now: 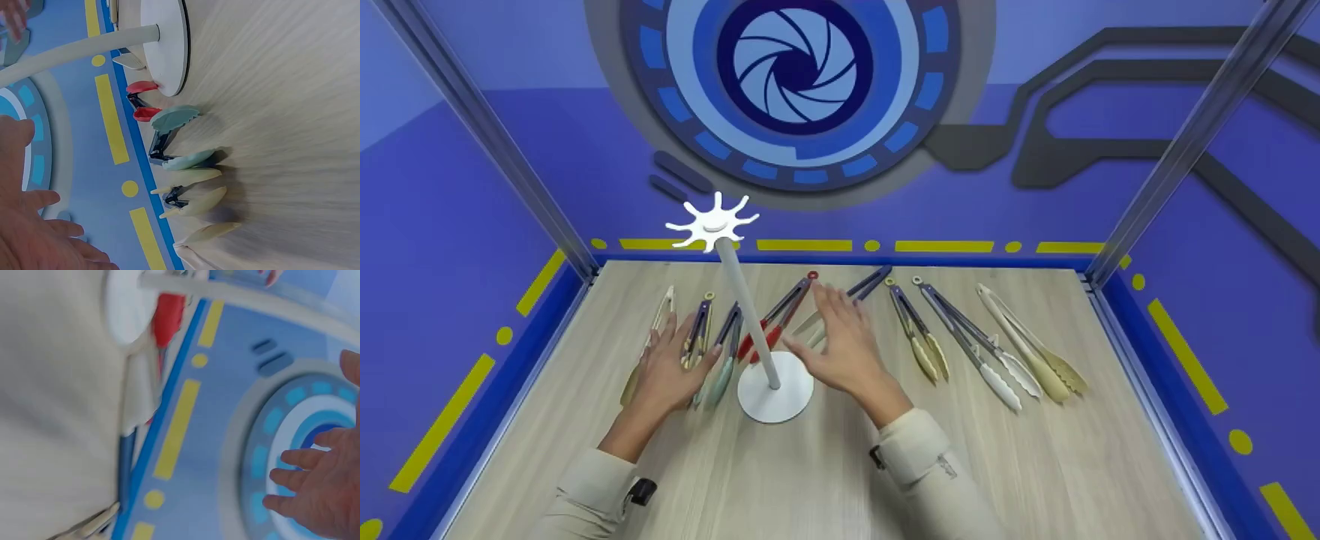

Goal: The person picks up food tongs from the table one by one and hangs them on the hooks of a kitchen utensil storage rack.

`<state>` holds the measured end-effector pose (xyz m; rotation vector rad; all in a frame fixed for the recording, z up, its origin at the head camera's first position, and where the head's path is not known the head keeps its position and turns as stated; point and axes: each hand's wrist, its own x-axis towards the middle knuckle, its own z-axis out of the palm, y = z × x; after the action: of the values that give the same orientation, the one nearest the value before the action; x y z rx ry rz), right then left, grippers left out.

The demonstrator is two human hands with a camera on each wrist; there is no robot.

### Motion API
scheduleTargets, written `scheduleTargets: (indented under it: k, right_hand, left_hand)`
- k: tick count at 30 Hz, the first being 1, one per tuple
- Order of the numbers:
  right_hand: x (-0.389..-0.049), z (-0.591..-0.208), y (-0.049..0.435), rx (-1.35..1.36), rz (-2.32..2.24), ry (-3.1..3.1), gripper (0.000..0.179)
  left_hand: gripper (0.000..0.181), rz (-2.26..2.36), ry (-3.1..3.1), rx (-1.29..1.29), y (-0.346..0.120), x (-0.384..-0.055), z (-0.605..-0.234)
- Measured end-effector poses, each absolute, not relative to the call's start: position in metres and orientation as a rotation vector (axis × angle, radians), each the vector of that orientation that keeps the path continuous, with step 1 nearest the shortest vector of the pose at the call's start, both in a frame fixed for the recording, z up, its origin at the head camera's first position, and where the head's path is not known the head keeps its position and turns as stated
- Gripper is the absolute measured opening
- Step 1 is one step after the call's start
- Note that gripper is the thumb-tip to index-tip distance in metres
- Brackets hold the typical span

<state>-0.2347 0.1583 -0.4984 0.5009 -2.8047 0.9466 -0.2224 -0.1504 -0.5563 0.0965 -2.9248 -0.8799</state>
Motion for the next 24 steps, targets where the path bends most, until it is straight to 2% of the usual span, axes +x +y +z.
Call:
scheduleTargets:
  k: [8, 11, 15, 20, 21, 24]
  right_hand:
    - [-0.236, -0.468, 0.100, 0.661, 1.545, -2.594, 0.097]
    - [-0.239, -0.464, 0.078, 0.736, 1.691, -2.469, 0.090]
    - [-0.247, -0.463, 0.056, 0.740, 1.838, -2.278, 0.066]
    - [-0.260, -0.463, 0.039, 0.666, 2.040, -2.031, 0.016]
    - [-0.262, -0.464, 0.037, 0.655, 2.041, -2.017, 0.015]
    - [-0.268, -0.468, 0.031, 0.611, 1.985, -2.032, 0.034]
  left_hand:
    - [0.088, -0.903, -2.931, 0.074, -0.153, -0.223, -0.559]
    - [0.088, -0.879, -2.935, 0.065, -0.153, -0.223, -0.559]
    - [0.088, -0.894, -2.939, 0.057, -0.151, -0.222, -0.559]
    - [0.086, -0.911, -2.936, 0.058, -0.149, -0.221, -0.560]
    - [0.086, -0.908, -2.933, 0.061, -0.149, -0.221, -0.561]
    - [0.086, -0.896, -2.928, 0.063, -0.149, -0.220, -0.562]
